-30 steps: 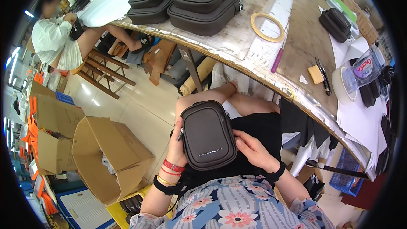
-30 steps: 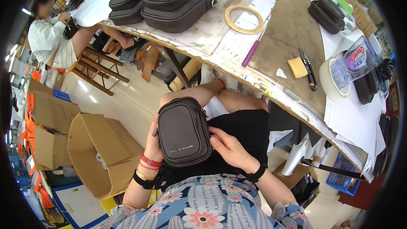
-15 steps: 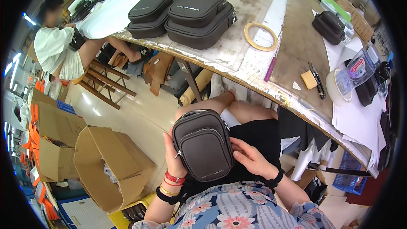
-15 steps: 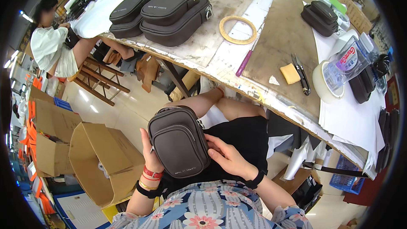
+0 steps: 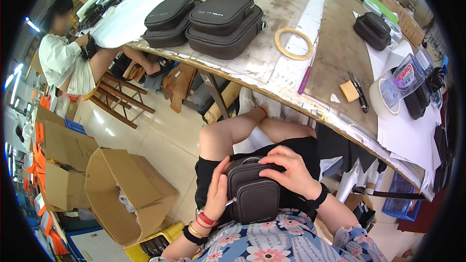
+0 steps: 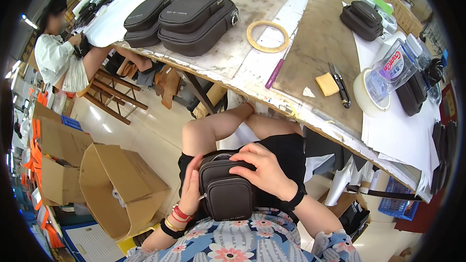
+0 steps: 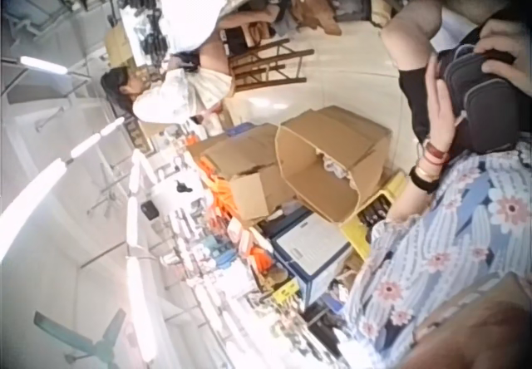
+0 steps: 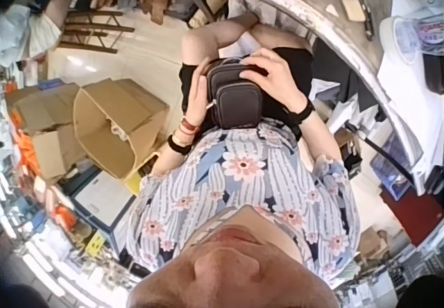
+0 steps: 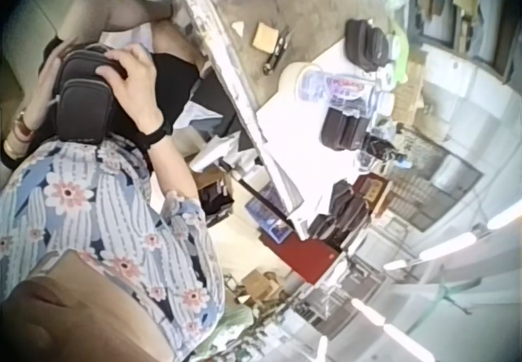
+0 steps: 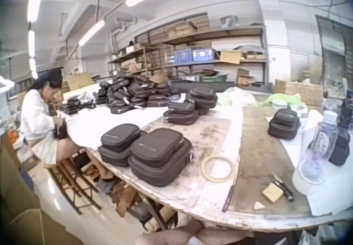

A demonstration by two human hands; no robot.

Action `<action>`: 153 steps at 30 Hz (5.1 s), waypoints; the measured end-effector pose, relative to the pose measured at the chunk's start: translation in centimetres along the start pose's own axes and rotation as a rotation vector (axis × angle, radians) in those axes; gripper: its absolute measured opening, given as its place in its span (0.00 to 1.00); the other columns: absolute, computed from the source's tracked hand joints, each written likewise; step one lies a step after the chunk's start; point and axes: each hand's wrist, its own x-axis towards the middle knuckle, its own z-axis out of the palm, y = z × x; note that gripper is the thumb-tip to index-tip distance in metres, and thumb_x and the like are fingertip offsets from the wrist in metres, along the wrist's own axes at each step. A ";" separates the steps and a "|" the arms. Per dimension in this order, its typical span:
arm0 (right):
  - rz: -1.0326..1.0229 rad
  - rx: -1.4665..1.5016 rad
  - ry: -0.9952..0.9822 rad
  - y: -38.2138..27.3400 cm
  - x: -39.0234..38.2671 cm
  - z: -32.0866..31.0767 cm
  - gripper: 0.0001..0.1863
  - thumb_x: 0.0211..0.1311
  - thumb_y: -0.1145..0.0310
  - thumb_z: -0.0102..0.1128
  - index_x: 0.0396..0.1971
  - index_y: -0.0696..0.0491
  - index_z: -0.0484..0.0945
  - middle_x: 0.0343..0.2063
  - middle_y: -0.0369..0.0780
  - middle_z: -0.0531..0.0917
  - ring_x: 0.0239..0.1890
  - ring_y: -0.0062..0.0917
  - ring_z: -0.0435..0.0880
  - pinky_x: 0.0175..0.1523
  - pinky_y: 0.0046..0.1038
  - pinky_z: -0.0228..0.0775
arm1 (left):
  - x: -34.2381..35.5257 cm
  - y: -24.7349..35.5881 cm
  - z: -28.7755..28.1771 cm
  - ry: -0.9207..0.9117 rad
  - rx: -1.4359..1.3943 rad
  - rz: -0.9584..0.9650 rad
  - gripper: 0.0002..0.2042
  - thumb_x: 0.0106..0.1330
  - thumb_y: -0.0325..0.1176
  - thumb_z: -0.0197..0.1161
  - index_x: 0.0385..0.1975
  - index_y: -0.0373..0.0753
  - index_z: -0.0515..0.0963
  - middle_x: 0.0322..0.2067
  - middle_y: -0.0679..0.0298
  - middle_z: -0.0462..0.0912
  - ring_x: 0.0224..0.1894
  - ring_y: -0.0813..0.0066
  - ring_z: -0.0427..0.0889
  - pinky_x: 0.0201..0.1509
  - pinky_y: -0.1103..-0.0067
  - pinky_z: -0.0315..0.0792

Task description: The person uses a purple awl to poke holes along the seam of a small black bag, likely for sewing or assembly. They then use a small knife to trim excess material near the zipper. Finally, they inspect the bag by opening and closing the zipper and pressing on the surface.

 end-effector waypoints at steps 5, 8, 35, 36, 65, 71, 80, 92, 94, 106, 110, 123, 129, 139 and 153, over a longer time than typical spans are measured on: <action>-0.071 0.063 -0.073 0.3 0.9 1.1 0.15 0.56 0.67 0.75 0.42 0.54 0.84 0.36 0.40 0.81 0.38 0.30 0.82 0.41 0.28 0.76 | 2.6 2.1 -2.6 -0.208 0.343 0.238 0.18 0.69 0.36 0.62 0.53 0.34 0.76 0.60 0.51 0.74 0.61 0.59 0.74 0.66 0.71 0.65; -0.060 0.041 -0.041 0.0 0.9 1.5 0.17 0.55 0.66 0.75 0.42 0.55 0.82 0.35 0.40 0.80 0.37 0.31 0.82 0.41 0.29 0.76 | 3.8 2.0 -2.4 -0.205 0.307 0.150 0.11 0.62 0.33 0.71 0.37 0.34 0.78 0.52 0.54 0.78 0.54 0.61 0.78 0.60 0.72 0.69; 0.294 0.021 0.068 10.7 -6.5 -2.1 0.17 0.66 0.58 0.67 0.38 0.58 0.79 0.21 0.40 0.78 0.23 0.21 0.73 0.31 0.27 0.68 | 13.0 12.1 3.6 -0.207 0.776 0.795 0.14 0.61 0.26 0.66 0.47 0.36 0.78 0.50 0.55 0.80 0.52 0.55 0.79 0.57 0.67 0.73; 0.355 0.032 0.052 10.8 -7.1 -2.9 0.16 0.67 0.58 0.67 0.38 0.58 0.79 0.20 0.40 0.77 0.24 0.18 0.71 0.31 0.27 0.66 | 14.2 13.6 4.3 -0.275 0.827 0.869 0.15 0.62 0.26 0.66 0.49 0.36 0.77 0.51 0.56 0.80 0.52 0.53 0.79 0.57 0.66 0.73; 0.591 0.477 -0.031 17.1 -8.8 -3.8 0.18 0.67 0.51 0.66 0.31 0.52 0.75 0.24 0.28 0.74 0.27 0.11 0.72 0.29 0.19 0.71 | 20.3 17.4 20.1 -0.885 1.004 1.087 0.30 0.63 0.23 0.61 0.67 0.44 0.68 0.67 0.54 0.67 0.65 0.54 0.70 0.67 0.66 0.69; 0.616 0.540 -0.027 18.0 -9.9 -3.8 0.15 0.68 0.59 0.66 0.41 0.55 0.78 0.29 0.29 0.79 0.29 0.11 0.75 0.32 0.18 0.72 | 22.8 17.5 17.3 -0.950 1.112 1.110 0.29 0.58 0.19 0.60 0.63 0.46 0.72 0.66 0.57 0.69 0.66 0.54 0.71 0.68 0.66 0.69; 0.594 0.529 -0.076 18.3 -9.4 -3.2 0.13 0.68 0.61 0.66 0.42 0.55 0.78 0.30 0.29 0.80 0.29 0.11 0.76 0.32 0.17 0.72 | 26.9 18.5 10.9 -0.838 0.946 0.906 0.20 0.67 0.19 0.55 0.58 0.42 0.77 0.64 0.54 0.73 0.66 0.51 0.70 0.72 0.64 0.62; 0.612 0.612 -0.092 18.0 -9.5 -3.5 0.14 0.68 0.56 0.67 0.39 0.52 0.79 0.30 0.27 0.80 0.32 0.10 0.76 0.33 0.17 0.71 | 22.9 16.1 8.6 -0.622 1.102 0.778 0.39 0.61 0.52 0.72 0.68 0.38 0.67 0.68 0.42 0.60 0.68 0.45 0.64 0.71 0.63 0.60; 0.612 0.616 -0.083 17.9 -9.5 -3.6 0.15 0.68 0.55 0.66 0.37 0.51 0.78 0.29 0.27 0.79 0.31 0.10 0.76 0.33 0.17 0.70 | 24.0 16.7 8.8 -0.714 1.086 0.797 0.39 0.62 0.52 0.70 0.69 0.38 0.64 0.69 0.42 0.60 0.68 0.45 0.63 0.72 0.63 0.59; 0.599 0.626 -0.077 17.6 -9.7 -3.8 0.14 0.68 0.56 0.66 0.38 0.52 0.78 0.29 0.28 0.80 0.31 0.10 0.76 0.32 0.17 0.71 | 23.8 17.2 8.9 -0.807 1.131 0.831 0.37 0.67 0.45 0.67 0.70 0.35 0.61 0.71 0.42 0.58 0.72 0.45 0.61 0.74 0.64 0.60; 0.607 0.634 -0.087 17.9 -9.7 -3.7 0.14 0.68 0.56 0.66 0.38 0.52 0.79 0.30 0.28 0.80 0.31 0.10 0.77 0.32 0.17 0.71 | 23.6 17.4 8.8 -0.793 1.153 0.880 0.35 0.67 0.44 0.68 0.70 0.36 0.62 0.70 0.43 0.60 0.71 0.46 0.63 0.73 0.65 0.62; 0.613 0.598 -0.085 18.7 -9.7 -3.4 0.12 0.67 0.61 0.68 0.40 0.53 0.78 0.30 0.28 0.80 0.31 0.11 0.78 0.32 0.17 0.71 | 25.8 18.7 9.4 -0.715 1.130 0.796 0.31 0.59 0.48 0.72 0.61 0.41 0.75 0.61 0.55 0.75 0.62 0.54 0.74 0.66 0.67 0.68; 0.632 0.623 -0.090 18.3 -9.7 -3.6 0.12 0.68 0.61 0.67 0.41 0.53 0.78 0.31 0.28 0.81 0.32 0.11 0.78 0.33 0.17 0.72 | 27.1 18.4 9.6 -0.724 1.030 0.804 0.29 0.60 0.48 0.72 0.59 0.41 0.77 0.59 0.55 0.76 0.62 0.54 0.74 0.67 0.67 0.67; 0.622 0.644 -0.089 17.8 -9.6 -3.8 0.13 0.67 0.58 0.67 0.37 0.52 0.77 0.29 0.27 0.79 0.31 0.09 0.76 0.32 0.17 0.70 | 27.3 18.1 10.2 -0.702 1.061 0.847 0.26 0.64 0.44 0.69 0.59 0.40 0.76 0.61 0.55 0.74 0.63 0.54 0.72 0.67 0.67 0.66; 0.616 0.636 -0.105 19.1 -9.9 -3.7 0.12 0.68 0.62 0.67 0.42 0.53 0.78 0.32 0.28 0.82 0.32 0.11 0.79 0.33 0.16 0.72 | 30.4 18.5 10.5 -0.255 1.242 0.895 0.05 0.64 0.28 0.64 0.36 0.37 0.83 0.36 0.58 0.82 0.43 0.55 0.79 0.49 0.67 0.75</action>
